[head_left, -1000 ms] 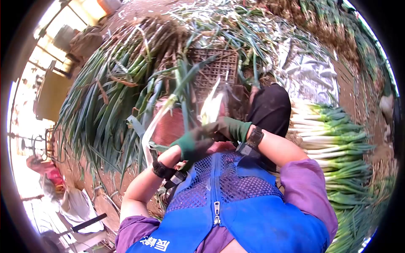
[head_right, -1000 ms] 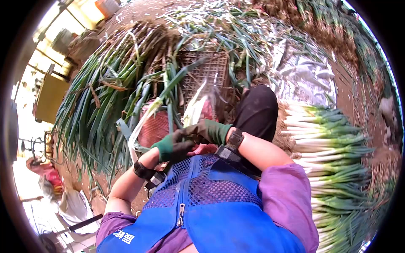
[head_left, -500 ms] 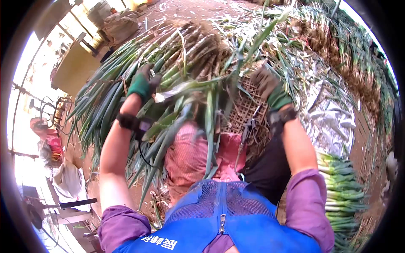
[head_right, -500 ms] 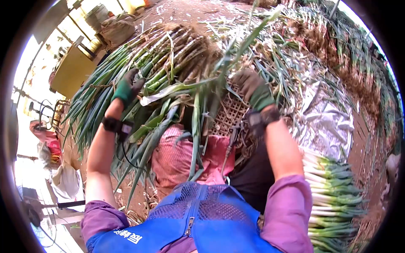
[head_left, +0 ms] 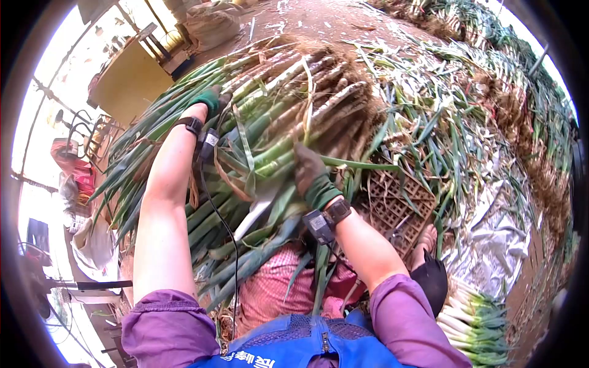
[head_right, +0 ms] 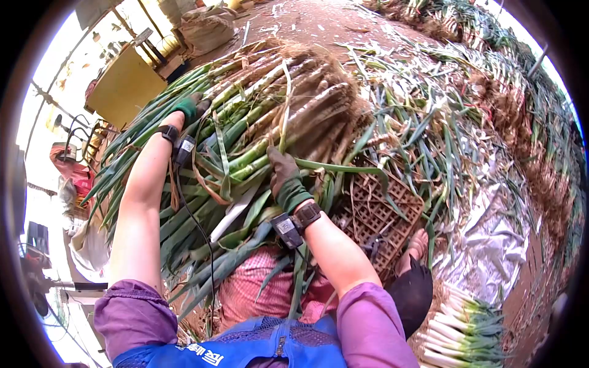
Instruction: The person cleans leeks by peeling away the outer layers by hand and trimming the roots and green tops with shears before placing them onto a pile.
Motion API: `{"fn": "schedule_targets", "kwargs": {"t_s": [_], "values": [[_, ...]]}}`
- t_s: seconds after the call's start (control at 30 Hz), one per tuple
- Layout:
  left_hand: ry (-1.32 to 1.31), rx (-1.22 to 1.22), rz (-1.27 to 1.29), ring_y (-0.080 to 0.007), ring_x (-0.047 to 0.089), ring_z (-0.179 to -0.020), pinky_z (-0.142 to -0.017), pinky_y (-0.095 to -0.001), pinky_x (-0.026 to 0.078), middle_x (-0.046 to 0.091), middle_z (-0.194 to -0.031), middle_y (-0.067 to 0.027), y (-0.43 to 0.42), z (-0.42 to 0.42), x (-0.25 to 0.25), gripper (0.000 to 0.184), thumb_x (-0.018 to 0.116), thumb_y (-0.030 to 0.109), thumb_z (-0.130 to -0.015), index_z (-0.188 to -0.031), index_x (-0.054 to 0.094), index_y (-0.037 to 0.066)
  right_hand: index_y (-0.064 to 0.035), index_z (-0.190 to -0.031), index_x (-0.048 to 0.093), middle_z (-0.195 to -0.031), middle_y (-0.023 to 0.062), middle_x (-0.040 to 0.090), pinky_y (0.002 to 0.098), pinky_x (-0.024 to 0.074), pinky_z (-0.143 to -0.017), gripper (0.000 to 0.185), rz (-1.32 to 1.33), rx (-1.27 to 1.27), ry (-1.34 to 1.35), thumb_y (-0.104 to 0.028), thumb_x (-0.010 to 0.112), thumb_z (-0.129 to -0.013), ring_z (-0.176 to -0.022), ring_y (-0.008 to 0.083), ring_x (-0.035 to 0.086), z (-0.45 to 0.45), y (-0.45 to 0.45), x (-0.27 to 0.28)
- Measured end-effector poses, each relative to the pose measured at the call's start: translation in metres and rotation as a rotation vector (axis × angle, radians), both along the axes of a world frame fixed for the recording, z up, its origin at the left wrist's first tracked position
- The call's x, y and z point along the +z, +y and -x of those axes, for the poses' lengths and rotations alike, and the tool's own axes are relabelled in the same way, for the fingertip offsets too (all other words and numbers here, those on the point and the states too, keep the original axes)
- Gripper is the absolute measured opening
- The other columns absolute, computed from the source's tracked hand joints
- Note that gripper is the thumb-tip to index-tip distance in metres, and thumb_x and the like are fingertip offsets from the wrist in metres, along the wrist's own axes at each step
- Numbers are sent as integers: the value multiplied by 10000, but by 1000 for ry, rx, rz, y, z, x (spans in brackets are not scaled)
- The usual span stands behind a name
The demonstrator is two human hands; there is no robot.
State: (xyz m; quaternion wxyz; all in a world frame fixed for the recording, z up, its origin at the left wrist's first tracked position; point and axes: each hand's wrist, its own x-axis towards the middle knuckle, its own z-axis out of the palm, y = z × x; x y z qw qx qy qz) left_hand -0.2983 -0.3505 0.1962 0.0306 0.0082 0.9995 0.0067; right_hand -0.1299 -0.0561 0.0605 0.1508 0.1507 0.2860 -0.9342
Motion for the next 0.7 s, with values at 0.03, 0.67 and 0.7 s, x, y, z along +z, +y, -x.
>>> {"fn": "schedule_targets", "kwargs": {"t_s": [0.03, 0.67, 0.7], "values": [[-58, 16, 0, -390, 476, -1343, -1116, -427, 380, 506, -1427, -273, 5, 6, 5, 729, 531, 561, -933, -1406, 501, 7, -85, -1092, 650, -1093, 45, 639, 303, 399, -993, 284, -33, 6, -51, -222, 749, -864, -1024, 176, 557, 11, -5, -5], [-195, -526, -154, -405, 640, -1005, -883, -426, 506, 661, -1125, -232, 5, 42, -15, 551, 629, 135, -829, -1371, 532, 94, -31, -1443, 456, -1411, 111, 524, 324, 336, -1166, 583, 307, 107, 205, -151, 588, -888, -1342, 227, 471, 25, -5, -72], [-125, -726, -108, -407, 636, -1008, -890, -426, 509, 654, -1136, -229, 5, 36, -11, 606, 605, 39, -823, -1413, 500, 129, -40, -1432, 481, -1379, 112, 556, 332, 335, -1170, 542, 460, 142, 115, -171, 589, -918, -1332, 230, 487, 20, -2, -55]]}}
